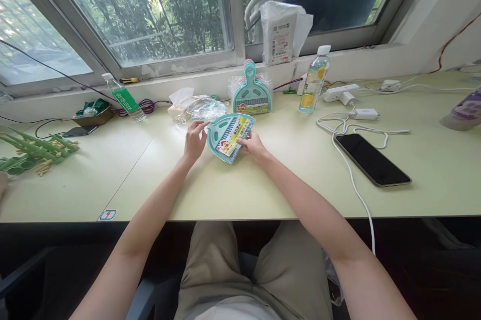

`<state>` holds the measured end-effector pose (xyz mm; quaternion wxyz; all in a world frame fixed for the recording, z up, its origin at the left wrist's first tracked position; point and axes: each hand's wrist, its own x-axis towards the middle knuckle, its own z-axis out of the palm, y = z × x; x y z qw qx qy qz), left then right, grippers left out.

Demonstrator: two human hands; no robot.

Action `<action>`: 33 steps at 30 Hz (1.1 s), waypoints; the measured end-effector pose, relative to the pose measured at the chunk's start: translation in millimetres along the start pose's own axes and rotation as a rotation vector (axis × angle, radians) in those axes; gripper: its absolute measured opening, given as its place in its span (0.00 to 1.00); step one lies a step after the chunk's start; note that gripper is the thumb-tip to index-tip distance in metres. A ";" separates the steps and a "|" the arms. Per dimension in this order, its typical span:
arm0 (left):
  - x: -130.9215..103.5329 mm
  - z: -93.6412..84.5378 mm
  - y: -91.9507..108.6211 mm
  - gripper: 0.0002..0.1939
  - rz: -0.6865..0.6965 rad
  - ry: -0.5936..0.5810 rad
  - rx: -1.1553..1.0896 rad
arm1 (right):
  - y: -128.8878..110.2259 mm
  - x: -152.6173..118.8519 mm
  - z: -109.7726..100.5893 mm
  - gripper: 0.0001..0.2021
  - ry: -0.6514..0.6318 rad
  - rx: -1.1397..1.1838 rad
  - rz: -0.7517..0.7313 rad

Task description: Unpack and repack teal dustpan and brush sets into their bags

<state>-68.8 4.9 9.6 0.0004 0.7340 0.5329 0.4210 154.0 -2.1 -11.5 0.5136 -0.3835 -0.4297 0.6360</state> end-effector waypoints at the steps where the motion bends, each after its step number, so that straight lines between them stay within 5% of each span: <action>1: 0.5 -1.0 -0.6 0.25 -0.004 0.005 0.001 | -0.8 0.7 -0.7 0.11 0.036 0.012 -0.009; 6: 0.8 -0.4 -3.7 0.24 -0.006 0.005 -0.015 | -7.1 3.4 -7.0 0.10 0.163 0.091 -0.051; 17: -8.3 2.2 22.6 0.19 0.147 -0.047 -0.080 | -1.9 -3.3 3.0 0.13 -0.027 0.078 -0.049; 19: -10.2 0.3 28.8 0.21 0.099 0.090 -0.005 | -1.5 -2.7 2.8 0.12 -0.012 0.104 -0.069; 21: -9.9 -1.1 29.8 0.27 -0.037 0.350 0.015 | -2.6 -2.1 2.2 0.11 0.007 0.141 -0.091; 24: -3.7 -2.3 20.9 0.36 -0.339 0.637 -0.229 | -5.0 -2.4 2.5 0.09 0.029 0.176 -0.107; 26: 2.6 -2.0 12.1 0.36 -0.536 0.550 -0.608 | -5.6 -3.3 3.6 0.08 0.023 0.180 -0.108; 28: 7.7 0.3 5.6 0.30 -0.664 0.295 -1.002 | -5.0 -4.2 4.9 0.09 0.003 0.175 -0.110; 30: 9.0 5.0 4.3 0.26 -0.678 0.068 -1.242 | -3.5 -4.6 5.6 0.10 -0.012 0.170 -0.113; 33: 3.7 13.9 11.6 0.21 -0.638 -0.077 -1.334 | -0.7 -3.6 5.2 0.12 -0.021 0.164 -0.118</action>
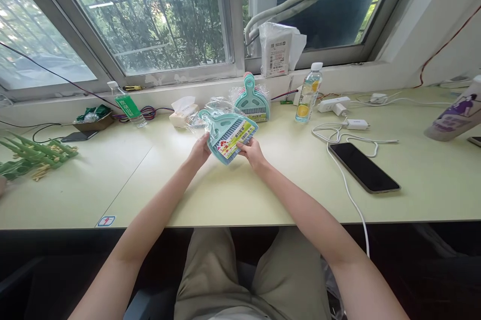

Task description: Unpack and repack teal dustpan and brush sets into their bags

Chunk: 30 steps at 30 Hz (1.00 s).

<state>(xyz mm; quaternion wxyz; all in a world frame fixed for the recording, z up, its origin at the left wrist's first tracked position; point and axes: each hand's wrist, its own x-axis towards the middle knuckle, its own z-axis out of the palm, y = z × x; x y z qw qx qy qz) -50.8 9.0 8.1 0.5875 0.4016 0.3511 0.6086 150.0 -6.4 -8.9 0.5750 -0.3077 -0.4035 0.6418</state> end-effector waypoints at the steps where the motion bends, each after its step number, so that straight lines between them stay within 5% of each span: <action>1: -2.6 3.1 -3.3 0.20 -0.015 -0.028 0.007 | 0.6 0.5 -0.5 0.13 -0.001 -0.002 -0.002; 9: -14.7 14.6 -16.5 0.20 -0.159 -0.152 0.060 | 0.2 2.3 -2.3 0.13 0.057 0.002 -0.029; 21: -33.2 35.2 -11.9 0.25 -0.149 -0.226 0.072 | -0.2 3.7 -2.6 0.16 0.080 -0.007 -0.090; 26: -32.4 39.0 -20.3 0.34 -0.105 -0.131 0.131 | 3.3 3.7 -1.2 0.17 0.103 -0.016 -0.105; 30: -33.6 40.6 -28.4 0.51 0.016 0.039 0.283 | 5.4 3.6 -1.2 0.18 0.122 -0.020 -0.116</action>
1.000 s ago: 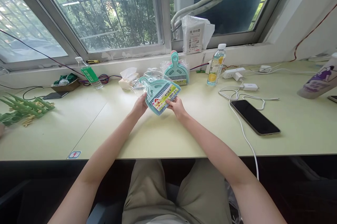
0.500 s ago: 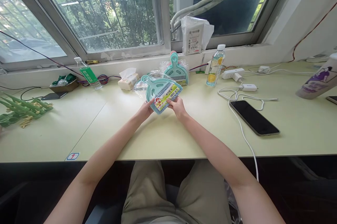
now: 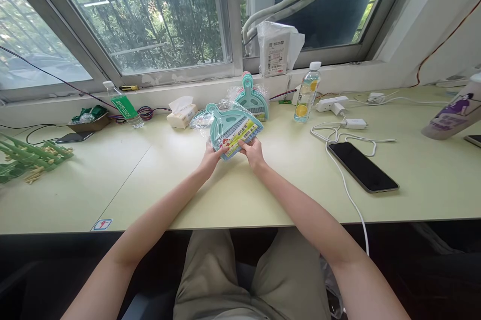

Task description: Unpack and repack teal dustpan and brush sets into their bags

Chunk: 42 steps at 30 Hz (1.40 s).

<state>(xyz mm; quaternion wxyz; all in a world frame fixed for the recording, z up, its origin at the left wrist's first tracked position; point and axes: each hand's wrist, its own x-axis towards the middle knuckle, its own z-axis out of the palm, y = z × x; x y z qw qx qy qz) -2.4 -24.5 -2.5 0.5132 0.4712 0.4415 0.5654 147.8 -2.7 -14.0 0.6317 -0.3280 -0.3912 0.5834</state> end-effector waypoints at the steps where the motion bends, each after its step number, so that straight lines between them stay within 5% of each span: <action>1: -2.2 1.3 0.4 0.54 0.073 0.079 0.088 | -0.2 -0.2 -0.1 0.18 0.003 -0.001 -0.003; 4: -11.6 4.9 7.7 0.56 0.345 0.251 0.449 | -2.1 -1.6 0.4 0.17 0.004 0.000 0.002; 8: -17.8 3.9 19.4 0.31 0.543 0.228 0.827 | -4.5 -4.1 2.5 0.18 -0.017 -0.017 0.020; 11: -11.8 -2.8 18.8 0.19 0.585 0.073 0.879 | -3.6 -4.8 3.5 0.19 -0.020 -0.035 0.019; 15: -4.4 -8.7 12.8 0.19 0.637 -0.087 0.911 | -0.3 -3.6 2.5 0.20 -0.004 -0.044 0.026; 25: -12.6 -4.2 19.5 0.24 0.588 0.027 1.386 | 2.3 -6.2 6.2 0.23 -0.156 -0.185 0.127; 30: -11.8 -8.0 23.4 0.20 0.544 -0.005 1.430 | 5.6 -10.7 9.9 0.21 -0.285 -0.204 0.180; 42: -10.9 -16.1 18.5 0.17 0.655 0.014 1.179 | 0.5 -12.6 12.1 0.22 -0.347 -0.193 0.222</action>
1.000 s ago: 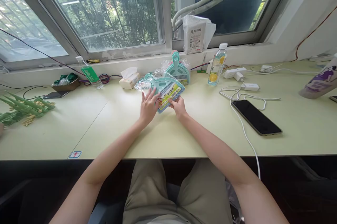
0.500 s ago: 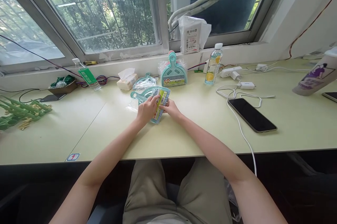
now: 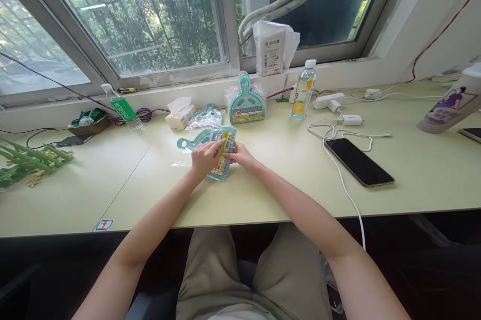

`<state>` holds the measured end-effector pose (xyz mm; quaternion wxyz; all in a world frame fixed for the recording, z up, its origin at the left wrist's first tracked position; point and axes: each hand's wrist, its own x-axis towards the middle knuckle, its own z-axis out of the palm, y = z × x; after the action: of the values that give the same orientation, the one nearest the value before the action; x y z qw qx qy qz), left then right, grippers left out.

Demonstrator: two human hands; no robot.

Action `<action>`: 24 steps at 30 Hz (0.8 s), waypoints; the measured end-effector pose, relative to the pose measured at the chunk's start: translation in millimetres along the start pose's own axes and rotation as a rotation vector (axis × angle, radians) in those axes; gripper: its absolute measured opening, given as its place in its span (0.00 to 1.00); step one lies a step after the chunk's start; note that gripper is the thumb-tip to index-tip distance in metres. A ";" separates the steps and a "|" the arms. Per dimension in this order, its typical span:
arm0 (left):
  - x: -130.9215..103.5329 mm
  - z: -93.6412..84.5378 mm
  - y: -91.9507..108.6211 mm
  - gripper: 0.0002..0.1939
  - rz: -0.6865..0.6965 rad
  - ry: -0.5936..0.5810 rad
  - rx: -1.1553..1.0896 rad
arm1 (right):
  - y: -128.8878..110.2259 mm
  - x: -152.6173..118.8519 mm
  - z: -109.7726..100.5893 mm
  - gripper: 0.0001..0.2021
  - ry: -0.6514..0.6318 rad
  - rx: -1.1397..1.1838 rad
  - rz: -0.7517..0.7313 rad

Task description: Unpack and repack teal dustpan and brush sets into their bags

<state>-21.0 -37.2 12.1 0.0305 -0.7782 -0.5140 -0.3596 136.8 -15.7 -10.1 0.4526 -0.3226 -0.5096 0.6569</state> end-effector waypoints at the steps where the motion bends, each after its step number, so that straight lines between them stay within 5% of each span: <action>1: -0.1 -0.1 0.2 0.17 -0.005 -0.001 -0.011 | -0.7 -0.7 0.3 0.21 -0.001 0.001 -0.001; 24: 2.9 1.6 6.6 0.22 -0.132 -0.085 0.171 | 2.7 -0.4 2.5 0.18 -0.019 -0.026 0.007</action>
<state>-14.1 -37.3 14.8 0.0512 -0.7517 -0.5938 -0.2822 134.0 -17.2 -11.9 0.4411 -0.3239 -0.5214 0.6548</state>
